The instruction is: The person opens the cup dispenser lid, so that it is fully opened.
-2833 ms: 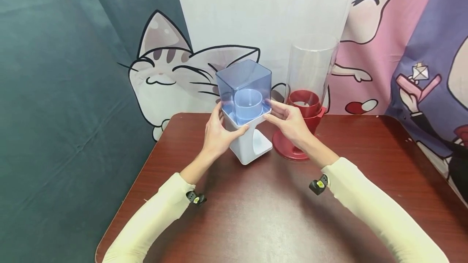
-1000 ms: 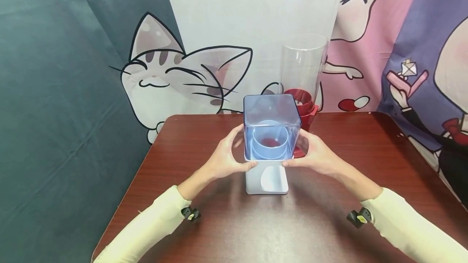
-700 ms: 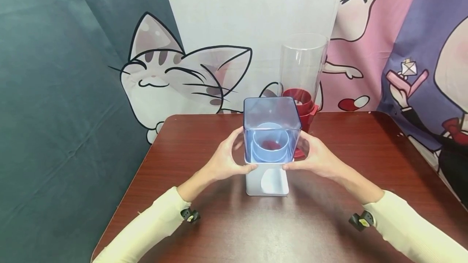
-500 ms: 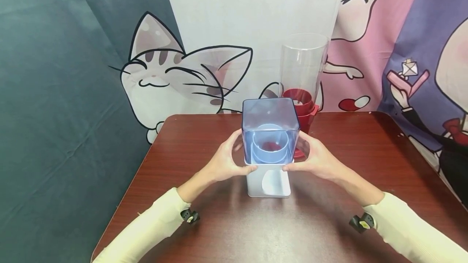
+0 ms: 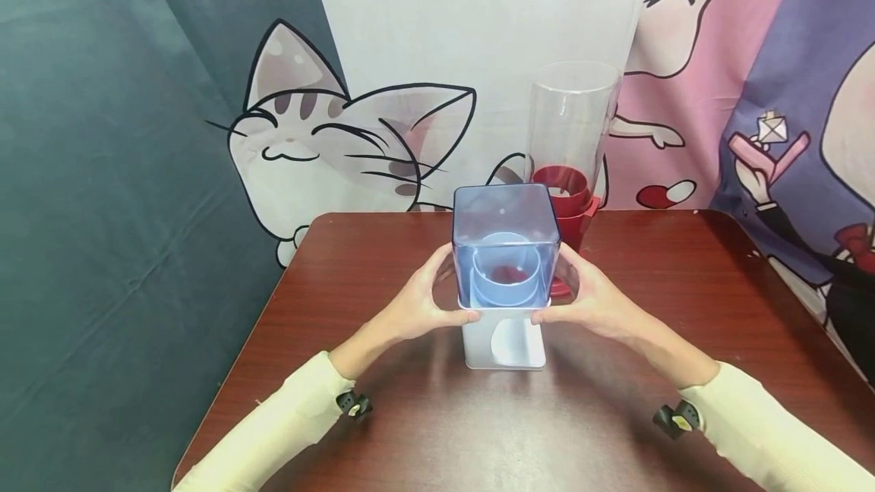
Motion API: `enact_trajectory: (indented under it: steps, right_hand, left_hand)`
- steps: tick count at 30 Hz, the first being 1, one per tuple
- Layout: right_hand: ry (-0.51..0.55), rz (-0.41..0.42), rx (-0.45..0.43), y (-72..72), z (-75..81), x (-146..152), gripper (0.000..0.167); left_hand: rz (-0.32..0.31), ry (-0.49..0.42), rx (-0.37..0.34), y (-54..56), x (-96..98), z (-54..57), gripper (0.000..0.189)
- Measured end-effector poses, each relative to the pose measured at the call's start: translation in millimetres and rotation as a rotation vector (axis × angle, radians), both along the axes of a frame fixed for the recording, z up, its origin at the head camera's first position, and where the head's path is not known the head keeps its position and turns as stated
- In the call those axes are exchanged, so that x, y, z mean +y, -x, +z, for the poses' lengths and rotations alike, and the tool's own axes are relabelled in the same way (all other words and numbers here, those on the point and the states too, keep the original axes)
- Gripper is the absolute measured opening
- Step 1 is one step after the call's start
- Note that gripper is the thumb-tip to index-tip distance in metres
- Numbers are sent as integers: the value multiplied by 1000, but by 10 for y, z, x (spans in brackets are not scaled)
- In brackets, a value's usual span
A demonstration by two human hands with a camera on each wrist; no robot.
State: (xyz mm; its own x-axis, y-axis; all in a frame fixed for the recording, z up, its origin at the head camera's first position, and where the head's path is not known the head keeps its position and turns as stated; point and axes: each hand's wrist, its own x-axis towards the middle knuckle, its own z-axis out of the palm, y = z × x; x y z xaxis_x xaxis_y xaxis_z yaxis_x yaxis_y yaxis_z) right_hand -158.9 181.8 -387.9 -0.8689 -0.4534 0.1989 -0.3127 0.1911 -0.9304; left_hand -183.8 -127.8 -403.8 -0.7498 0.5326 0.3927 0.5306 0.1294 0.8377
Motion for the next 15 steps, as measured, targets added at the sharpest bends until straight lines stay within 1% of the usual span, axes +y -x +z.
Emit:
enact_trajectory:
  steps: [4,8,12,15]
  right_hand:
    - [49,5,31,29,43,-35,101]
    - [108,-34,67,53,131,-101,100]
    - [131,-90,83,56,255,-172,98]
    - [121,-130,85,48,371,-221,96]
  left_hand:
    - [-24,-22,-19,8,-9,3,118]
    - [-40,-40,-46,13,6,16,130]
    - [-47,-39,-40,19,26,3,127]
    - [-31,-35,-22,9,42,-11,124]
